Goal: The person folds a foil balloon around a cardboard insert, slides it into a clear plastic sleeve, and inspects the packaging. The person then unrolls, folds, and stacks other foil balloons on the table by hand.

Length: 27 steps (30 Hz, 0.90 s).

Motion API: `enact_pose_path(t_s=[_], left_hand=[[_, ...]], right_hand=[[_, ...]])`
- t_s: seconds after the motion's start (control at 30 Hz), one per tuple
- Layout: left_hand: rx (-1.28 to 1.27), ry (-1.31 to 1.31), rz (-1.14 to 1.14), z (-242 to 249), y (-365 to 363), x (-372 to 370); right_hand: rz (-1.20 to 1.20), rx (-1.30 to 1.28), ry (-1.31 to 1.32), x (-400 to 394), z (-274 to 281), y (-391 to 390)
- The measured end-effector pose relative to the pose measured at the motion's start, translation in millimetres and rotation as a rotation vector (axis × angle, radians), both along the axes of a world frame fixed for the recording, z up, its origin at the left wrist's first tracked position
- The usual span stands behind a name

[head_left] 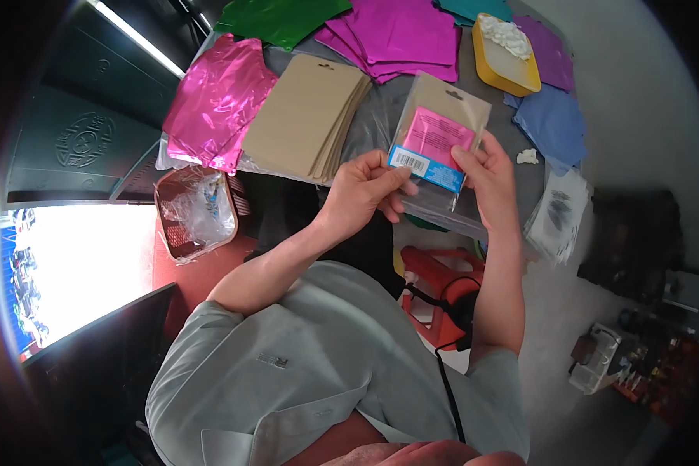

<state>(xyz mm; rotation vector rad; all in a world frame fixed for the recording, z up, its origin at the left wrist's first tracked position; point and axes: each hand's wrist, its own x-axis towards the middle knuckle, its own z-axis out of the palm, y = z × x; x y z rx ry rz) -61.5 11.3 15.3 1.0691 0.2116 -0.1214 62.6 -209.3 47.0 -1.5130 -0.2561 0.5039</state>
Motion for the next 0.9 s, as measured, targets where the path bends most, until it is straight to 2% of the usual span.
enact_pose_path(t_s=[0.17, 0.23, 0.27, 0.37, 0.43, 0.53, 0.63, 0.67, 0.7, 0.77, 0.8, 0.9], left_hand=[[0.127, 0.143, -0.134, 19, 5, -9], [0.271, 0.162, -0.197, 21, 5, -15], [0.256, 0.169, -0.200, 21, 4, -17], [0.788, -0.202, 0.004, 16, -3, -24], [0.758, -0.173, 0.004, 15, -4, -25], [0.712, -0.134, -0.004, 17, -3, -25], [0.567, 0.051, -0.201, 21, 0, -26], [0.563, 0.050, -0.197, 19, 1, -28], [0.642, -0.017, -0.172, 15, 1, -31], [0.793, -0.163, -0.121, 9, -1, -33], [0.785, -0.176, -0.120, 11, -3, -32], [0.989, -0.493, 0.102, 18, -4, -32]], right_hand=[[-0.016, -0.086, -0.010, 18, -14, 1], [-0.043, -0.292, -0.093, 17, -2, 6], [-0.054, -0.397, -0.133, 16, 0, 6], [-0.082, -0.397, -0.164, 14, -5, 5], [-0.076, -0.399, -0.189, 12, -6, 11], [-0.164, 0.014, -0.052, -2, -11, 15], [-0.149, 0.067, 0.063, -12, -18, 6], [-0.153, 0.101, 0.116, -14, -16, 5], [-0.154, 0.096, 0.107, -14, -16, 5], [-0.166, -0.080, -0.092, -18, -17, 8], [-0.171, -0.170, -0.189, -18, -15, 8], [-0.172, -0.177, -0.195, -11, -12, 2]])
